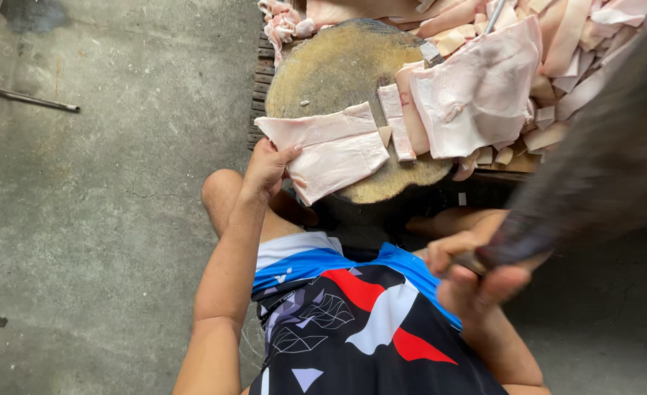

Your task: The person sits on the floor and uses a large knife to slice a piece of raw pork belly on a round wooden cutting board. They cut the meat into strips and then into smaller pieces, placing the cut portions onto a nearby pile.

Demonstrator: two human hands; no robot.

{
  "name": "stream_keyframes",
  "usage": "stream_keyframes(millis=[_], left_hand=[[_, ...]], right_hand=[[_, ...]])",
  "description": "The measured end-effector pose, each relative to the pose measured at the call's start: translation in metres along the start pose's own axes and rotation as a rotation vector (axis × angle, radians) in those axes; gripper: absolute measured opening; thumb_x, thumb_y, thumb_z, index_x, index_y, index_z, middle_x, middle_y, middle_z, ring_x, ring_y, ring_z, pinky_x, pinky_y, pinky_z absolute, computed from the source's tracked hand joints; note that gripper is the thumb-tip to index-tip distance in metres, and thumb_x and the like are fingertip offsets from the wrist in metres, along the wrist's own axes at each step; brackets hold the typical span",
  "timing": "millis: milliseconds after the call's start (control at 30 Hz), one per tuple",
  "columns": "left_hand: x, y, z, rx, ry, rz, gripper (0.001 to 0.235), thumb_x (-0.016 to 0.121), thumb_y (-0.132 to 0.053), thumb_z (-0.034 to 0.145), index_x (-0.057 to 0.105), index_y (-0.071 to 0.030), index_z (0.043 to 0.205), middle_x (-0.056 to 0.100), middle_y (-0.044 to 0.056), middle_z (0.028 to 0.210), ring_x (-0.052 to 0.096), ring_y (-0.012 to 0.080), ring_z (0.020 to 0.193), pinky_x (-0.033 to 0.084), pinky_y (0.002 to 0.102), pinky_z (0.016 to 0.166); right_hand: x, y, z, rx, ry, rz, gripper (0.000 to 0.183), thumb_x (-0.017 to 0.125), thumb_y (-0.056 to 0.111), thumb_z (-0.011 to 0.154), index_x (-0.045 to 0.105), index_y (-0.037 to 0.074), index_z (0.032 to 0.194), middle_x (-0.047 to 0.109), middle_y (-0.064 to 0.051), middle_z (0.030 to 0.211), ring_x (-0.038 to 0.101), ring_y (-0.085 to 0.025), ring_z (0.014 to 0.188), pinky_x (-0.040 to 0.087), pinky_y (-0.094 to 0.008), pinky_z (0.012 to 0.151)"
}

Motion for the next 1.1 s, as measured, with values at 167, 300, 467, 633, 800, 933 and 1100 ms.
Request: stream_keyframes(millis=[167, 300, 467, 633, 800, 933, 1100], left_hand=[[-0.004, 0.016, 0.009, 0.073, 0.04, -0.048, 0.037, 0.071, 0.008, 0.089, 0.06, 0.005, 0.124, 0.073, 0.016, 0.111, 0.073, 0.0227, 0.09, 0.063, 0.037, 0.075], [-0.006, 0.01, 0.018, 0.109, 0.038, -0.04, 0.038, 0.069, 0.006, 0.089, 0.059, 0.004, 0.125, 0.072, 0.014, 0.109, 0.073, 0.0234, 0.09, 0.064, 0.037, 0.074], [0.024, -0.007, 0.017, 0.07, 0.108, 0.034, 0.049, 0.068, 0.006, 0.089, 0.051, 0.004, 0.135, 0.071, 0.016, 0.116, 0.073, 0.0228, 0.096, 0.064, 0.033, 0.075], [0.035, -0.036, -0.011, 0.038, 0.16, 0.159, 0.063, 0.066, 0.006, 0.086, 0.04, -0.001, 0.143, 0.067, 0.013, 0.116, 0.073, 0.0227, 0.094, 0.065, 0.034, 0.068], [0.023, -0.038, -0.016, 0.015, 0.07, 0.233, 0.056, 0.066, 0.006, 0.089, 0.046, 0.006, 0.142, 0.07, 0.018, 0.107, 0.074, 0.0244, 0.092, 0.067, 0.035, 0.069], [0.023, -0.036, -0.014, 0.038, 0.043, 0.259, 0.06, 0.067, 0.007, 0.089, 0.044, 0.001, 0.144, 0.071, 0.016, 0.107, 0.073, 0.0213, 0.09, 0.065, 0.033, 0.068], [0.017, -0.031, -0.015, 0.043, 0.045, 0.223, 0.058, 0.067, 0.007, 0.088, 0.046, 0.001, 0.142, 0.071, 0.016, 0.103, 0.072, 0.0227, 0.086, 0.063, 0.034, 0.064]], right_hand=[[0.016, -0.081, -0.014, 0.393, -0.331, -1.151, 0.048, 0.058, 0.026, 0.104, 0.056, 0.007, 0.148, 0.073, -0.022, 0.095, 0.071, -0.033, 0.08, 0.055, -0.038, 0.074], [-0.006, -0.082, -0.007, 0.668, -0.424, -1.054, 0.053, 0.061, 0.02, 0.102, 0.051, 0.024, 0.155, 0.067, -0.017, 0.073, 0.063, -0.018, 0.062, 0.053, -0.032, 0.068], [-0.005, -0.057, 0.013, 0.653, -0.521, -0.959, 0.057, 0.058, 0.018, 0.102, 0.043, 0.024, 0.157, 0.062, -0.01, 0.062, 0.056, -0.015, 0.053, 0.052, -0.03, 0.057], [0.016, -0.062, 0.016, 0.379, -0.379, -1.073, 0.055, 0.06, 0.018, 0.105, 0.045, 0.021, 0.158, 0.067, -0.012, 0.081, 0.062, -0.015, 0.068, 0.054, -0.03, 0.066], [0.028, -0.098, 0.025, 0.361, -0.289, -1.145, 0.059, 0.06, 0.017, 0.105, 0.044, 0.02, 0.161, 0.07, -0.013, 0.086, 0.064, -0.005, 0.075, 0.053, -0.033, 0.07], [0.024, -0.059, 0.026, 0.661, -0.407, -0.73, 0.058, 0.057, 0.019, 0.104, 0.042, 0.025, 0.16, 0.055, -0.004, 0.063, 0.049, -0.01, 0.055, 0.049, -0.029, 0.054], [0.044, 0.021, 0.01, 0.046, -0.278, -0.671, 0.054, 0.051, 0.013, 0.116, 0.029, 0.029, 0.163, 0.057, -0.001, 0.084, 0.052, -0.006, 0.067, 0.05, -0.021, 0.06]])
Point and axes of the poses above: each hand's wrist, its own z-axis towards the middle knuckle, its own x-axis out of the palm, y = z × x, the point moved 4 cm from there along z, towards the middle knuckle
